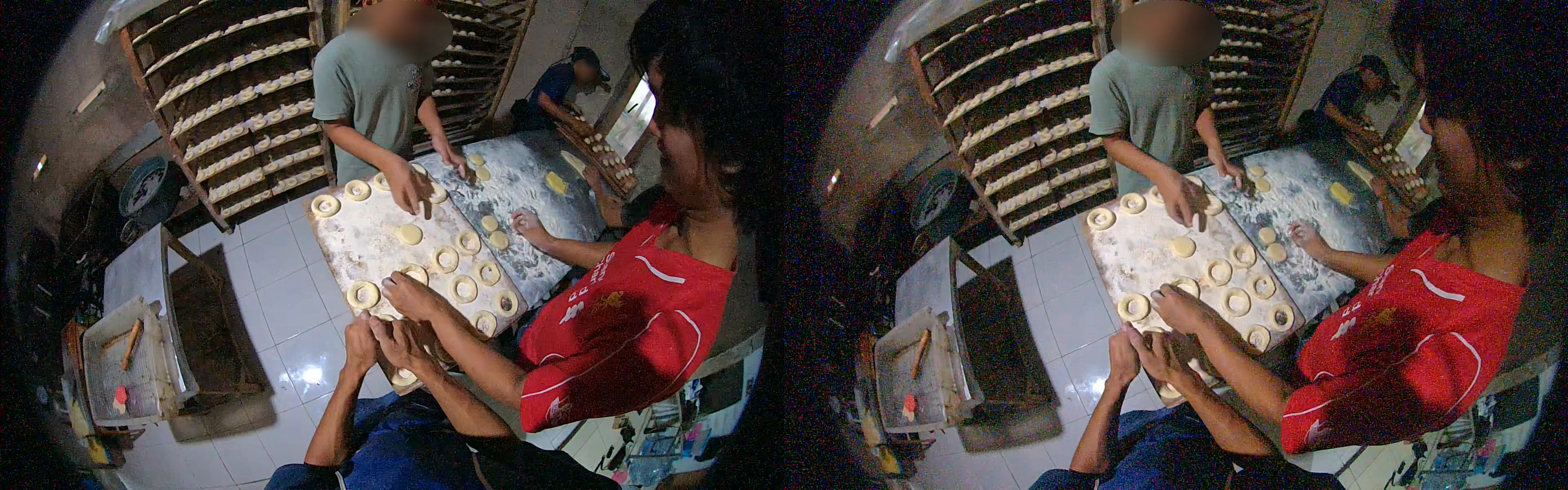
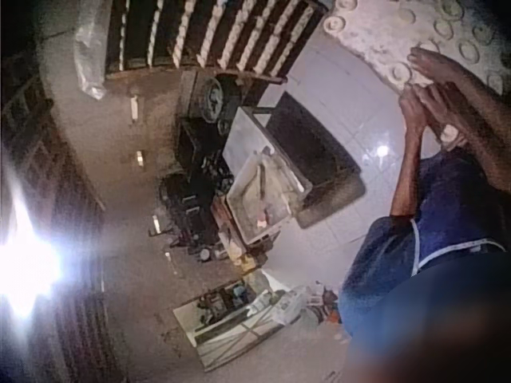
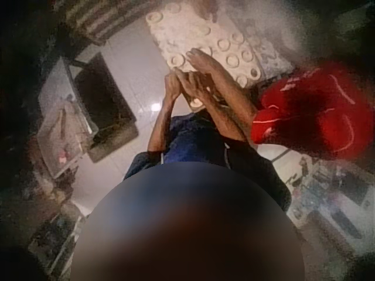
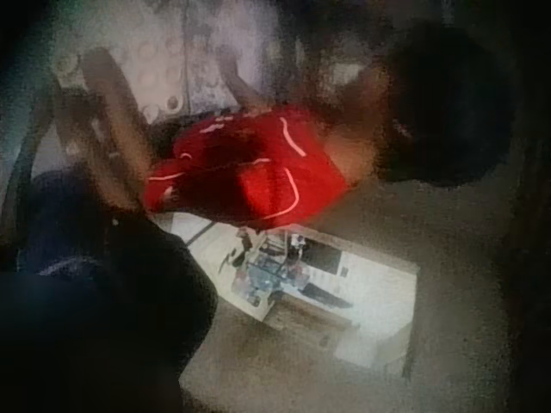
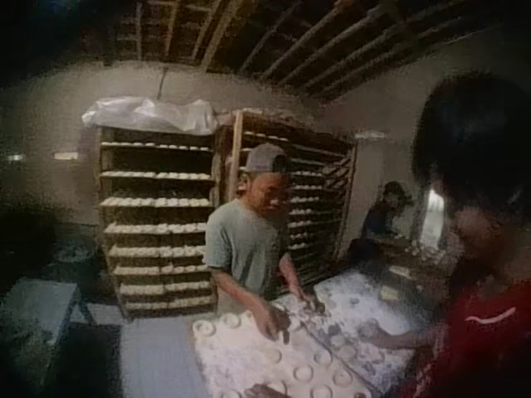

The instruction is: The person shapes small dough pieces into ring forms by hand and places them on a floured wooden board. Other workers are also shaping dough nearby. The person occasionally moves around the workspace to retrieve dough and continues forming rings.

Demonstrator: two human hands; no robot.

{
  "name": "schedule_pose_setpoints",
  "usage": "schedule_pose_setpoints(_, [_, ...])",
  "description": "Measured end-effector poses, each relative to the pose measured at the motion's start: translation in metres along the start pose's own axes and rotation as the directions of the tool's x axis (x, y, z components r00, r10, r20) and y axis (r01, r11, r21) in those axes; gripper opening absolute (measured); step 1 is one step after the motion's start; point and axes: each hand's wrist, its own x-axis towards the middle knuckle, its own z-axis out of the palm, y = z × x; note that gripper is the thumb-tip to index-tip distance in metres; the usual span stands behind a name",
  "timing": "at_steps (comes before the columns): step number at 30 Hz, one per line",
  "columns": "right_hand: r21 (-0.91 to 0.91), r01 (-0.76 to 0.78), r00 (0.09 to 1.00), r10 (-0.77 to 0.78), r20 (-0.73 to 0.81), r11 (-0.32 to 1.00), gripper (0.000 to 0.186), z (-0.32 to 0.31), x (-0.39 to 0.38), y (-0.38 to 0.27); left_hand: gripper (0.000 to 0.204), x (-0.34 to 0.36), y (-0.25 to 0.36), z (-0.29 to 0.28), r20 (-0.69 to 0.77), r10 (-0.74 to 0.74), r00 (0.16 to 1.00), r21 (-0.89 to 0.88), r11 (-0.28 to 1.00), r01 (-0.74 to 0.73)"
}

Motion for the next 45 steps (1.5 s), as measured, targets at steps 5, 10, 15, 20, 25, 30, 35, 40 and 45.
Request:
schedule_pose_setpoints(5, [0.293, 0.093, 0.985, -0.044, -0.17, 0.952, 0.05, 0.023, 0.037, 0.028, 0.046, 0.026, -0.015, 0.008, 0.016, -0.419, 0.908, -0.833, 0.496, 0.244])
schedule_pose_setpoints(10, [0.727, -0.408, 0.896, 0.086, 0.437, 0.552, 0.05, -0.013, 0.086, 0.015, 0.045, 0.055, -0.055, -0.005, -0.122, -0.442, 0.889, -0.729, 0.648, 0.222])
schedule_pose_setpoints(15, [0.561, -0.082, 0.994, 0.029, 0.102, 0.824, 0.03, -0.012, 0.152, 0.034, 0.041, 0.14, -0.022, -0.033, -0.251, -0.488, 0.836, -0.66, 0.718, 0.221])
schedule_pose_setpoints(20, [-0.134, -0.076, 0.953, 0.033, -0.3, 0.988, 0.06, 0.056, 0.169, 0.132, 0.022, 0.154, -0.168, 0.009, -0.439, -0.182, 0.88, 0.29, 0.898, 0.33])
schedule_pose_setpoints(25, [-0.087, -0.289, 0.955, 0.282, -0.088, 0.953, 0.054, -0.04, 0.17, 0.15, 0.013, 0.131, -0.132, -0.016, -0.478, -0.176, 0.861, 0.144, 0.951, 0.274])
schedule_pose_setpoints(30, [-0.331, -0.082, 0.996, 0.084, -0.008, 0.94, 0.039, -0.03, 0.191, 0.194, 0.022, 0.166, -0.095, -0.008, -0.236, 0.057, 0.97, 0.282, 0.959, 0.012])
schedule_pose_setpoints(35, [-0.325, -0.3, 0.952, 0.303, -0.044, 0.897, 0.052, -0.022, 0.196, 0.188, 0.024, 0.172, -0.107, 0.01, -0.293, -0.006, 0.956, 0.295, 0.951, 0.096])
schedule_pose_setpoints(40, [0.233, -0.066, 0.968, 0.119, -0.223, 0.97, 0.048, 0.021, 0.221, 0.273, 0.035, 0.193, -0.103, 0.02, -0.176, -0.068, 0.982, -0.087, 0.995, 0.054])
schedule_pose_setpoints(45, [0.161, 0.295, 0.727, -0.112, -0.678, 0.942, 0.038, -0.036, 0.213, 0.322, 0.038, 0.105, -0.05, -0.03, -0.263, -0.17, 0.95, -0.083, 0.985, 0.154])
